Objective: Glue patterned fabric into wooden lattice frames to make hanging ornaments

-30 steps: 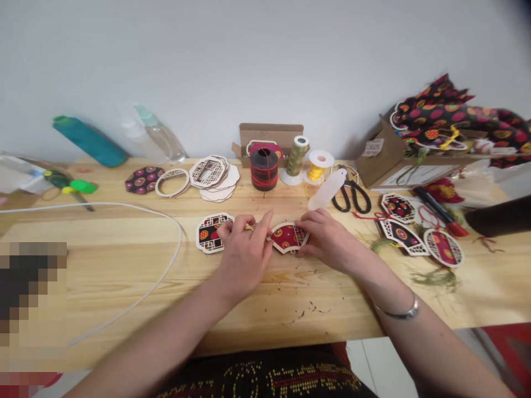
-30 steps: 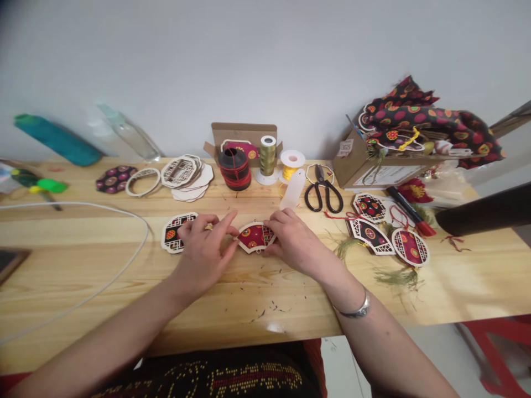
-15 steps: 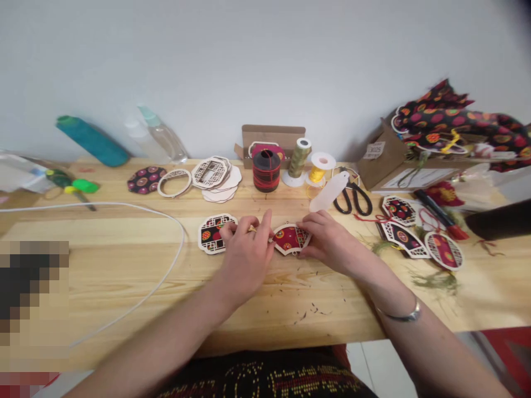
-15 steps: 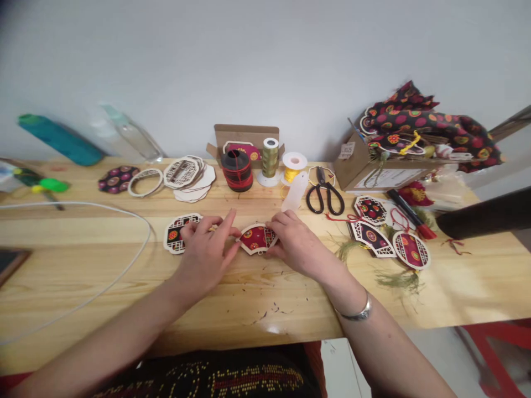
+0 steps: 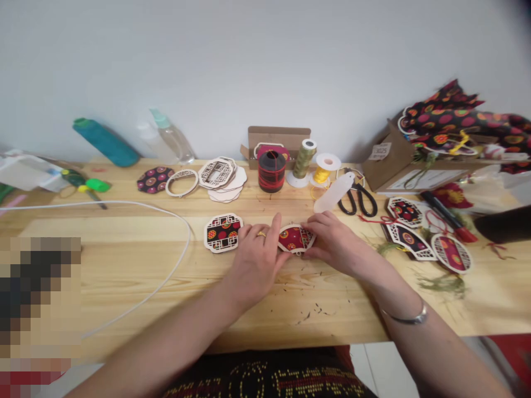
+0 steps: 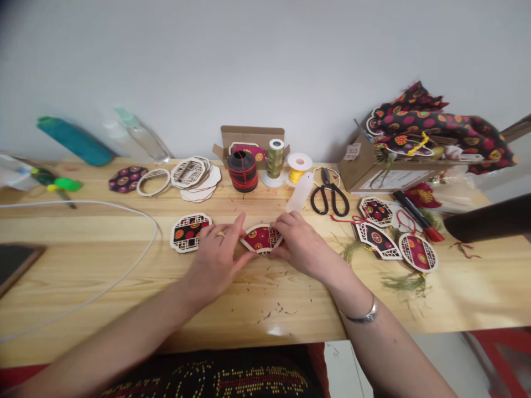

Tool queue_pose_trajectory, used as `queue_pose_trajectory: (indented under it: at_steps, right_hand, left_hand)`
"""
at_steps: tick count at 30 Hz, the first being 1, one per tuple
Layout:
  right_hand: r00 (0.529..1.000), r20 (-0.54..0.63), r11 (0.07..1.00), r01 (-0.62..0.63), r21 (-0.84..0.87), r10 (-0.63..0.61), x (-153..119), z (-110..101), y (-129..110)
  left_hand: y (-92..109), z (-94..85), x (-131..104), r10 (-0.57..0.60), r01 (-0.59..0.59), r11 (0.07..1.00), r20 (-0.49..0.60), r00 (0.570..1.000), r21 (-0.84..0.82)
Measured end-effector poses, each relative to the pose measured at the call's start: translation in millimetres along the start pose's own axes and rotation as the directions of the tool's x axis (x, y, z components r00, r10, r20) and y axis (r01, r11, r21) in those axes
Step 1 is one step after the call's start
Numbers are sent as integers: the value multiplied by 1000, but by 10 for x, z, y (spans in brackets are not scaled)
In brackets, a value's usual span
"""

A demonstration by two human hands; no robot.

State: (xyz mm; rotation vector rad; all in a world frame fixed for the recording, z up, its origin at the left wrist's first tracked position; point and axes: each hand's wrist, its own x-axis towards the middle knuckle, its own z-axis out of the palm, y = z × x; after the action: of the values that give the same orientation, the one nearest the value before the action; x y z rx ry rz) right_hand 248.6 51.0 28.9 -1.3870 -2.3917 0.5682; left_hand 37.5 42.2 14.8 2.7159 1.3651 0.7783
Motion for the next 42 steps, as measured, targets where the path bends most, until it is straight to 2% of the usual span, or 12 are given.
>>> queue_pose_trajectory:
  at_steps: [9, 15, 20, 35, 42]
  right_hand:
    - [1000, -20, 1000, 3, -1, -3, -7, 7, 14]
    - [999, -31, 1000, 14, 3, -14, -14, 19, 34]
    - [1000, -24, 1000, 8, 18, -8, -6, 8, 27]
    - [1000, -21, 1000, 3, 30, -3, -5, 3, 21]
    - [1000, -17, 1000, -1, 17, 2, -5, -2, 5]
  left_hand:
    - [-5, 46, -20, -13, 14, 1000, 14, 1000, -27]
    - [-1, 35, -18, -31, 34, 999, 96, 995, -29]
    - [-12, 54, -17, -45, 55, 995, 119, 992, -87]
    - [-31, 59, 9, -98, 125, 973, 144, 985, -195]
    - [-18, 70, -24, -84, 105, 975, 114, 990, -194]
